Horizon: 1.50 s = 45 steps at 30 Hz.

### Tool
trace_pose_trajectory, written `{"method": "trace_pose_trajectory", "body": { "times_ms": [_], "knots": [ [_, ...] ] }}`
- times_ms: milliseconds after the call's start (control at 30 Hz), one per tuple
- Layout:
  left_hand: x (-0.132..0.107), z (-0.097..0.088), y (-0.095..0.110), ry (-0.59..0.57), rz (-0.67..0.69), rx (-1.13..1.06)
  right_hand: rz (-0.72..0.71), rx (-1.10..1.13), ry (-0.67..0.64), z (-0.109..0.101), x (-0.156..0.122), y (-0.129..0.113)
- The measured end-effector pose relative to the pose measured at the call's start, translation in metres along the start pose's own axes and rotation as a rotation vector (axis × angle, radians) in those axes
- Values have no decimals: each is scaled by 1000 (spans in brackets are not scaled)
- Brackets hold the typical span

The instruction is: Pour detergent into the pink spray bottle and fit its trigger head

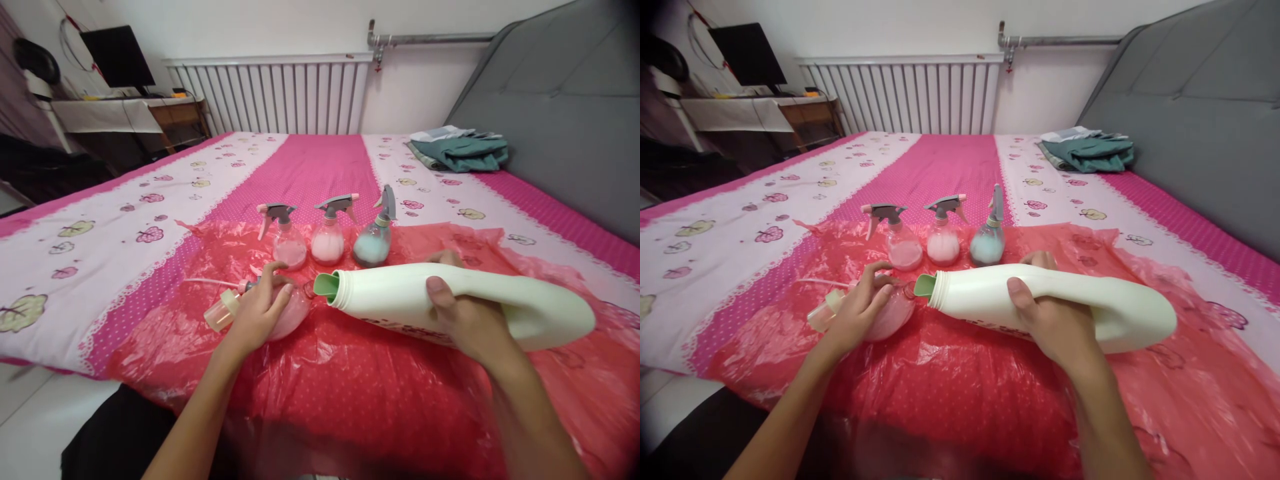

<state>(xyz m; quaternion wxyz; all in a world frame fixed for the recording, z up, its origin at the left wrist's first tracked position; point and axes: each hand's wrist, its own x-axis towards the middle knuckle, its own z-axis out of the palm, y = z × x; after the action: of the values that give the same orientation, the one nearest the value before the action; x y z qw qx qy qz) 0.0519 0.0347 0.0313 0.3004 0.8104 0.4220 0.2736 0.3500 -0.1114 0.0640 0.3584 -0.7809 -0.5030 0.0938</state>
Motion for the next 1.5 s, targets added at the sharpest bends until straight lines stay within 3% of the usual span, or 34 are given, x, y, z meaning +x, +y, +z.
{"method": "trace_pose_trajectory", "body": {
  "times_ms": [167,367,1500],
  "knots": [
    [1,-1,3,0,8,71,19,-8,-11,-1,1,0],
    [1,0,2,8,0,-6,3,-6,-9,-1,0,-2],
    [1,0,1,2,-6,41,-42,-29,13,2,1,4]
  ]
}}
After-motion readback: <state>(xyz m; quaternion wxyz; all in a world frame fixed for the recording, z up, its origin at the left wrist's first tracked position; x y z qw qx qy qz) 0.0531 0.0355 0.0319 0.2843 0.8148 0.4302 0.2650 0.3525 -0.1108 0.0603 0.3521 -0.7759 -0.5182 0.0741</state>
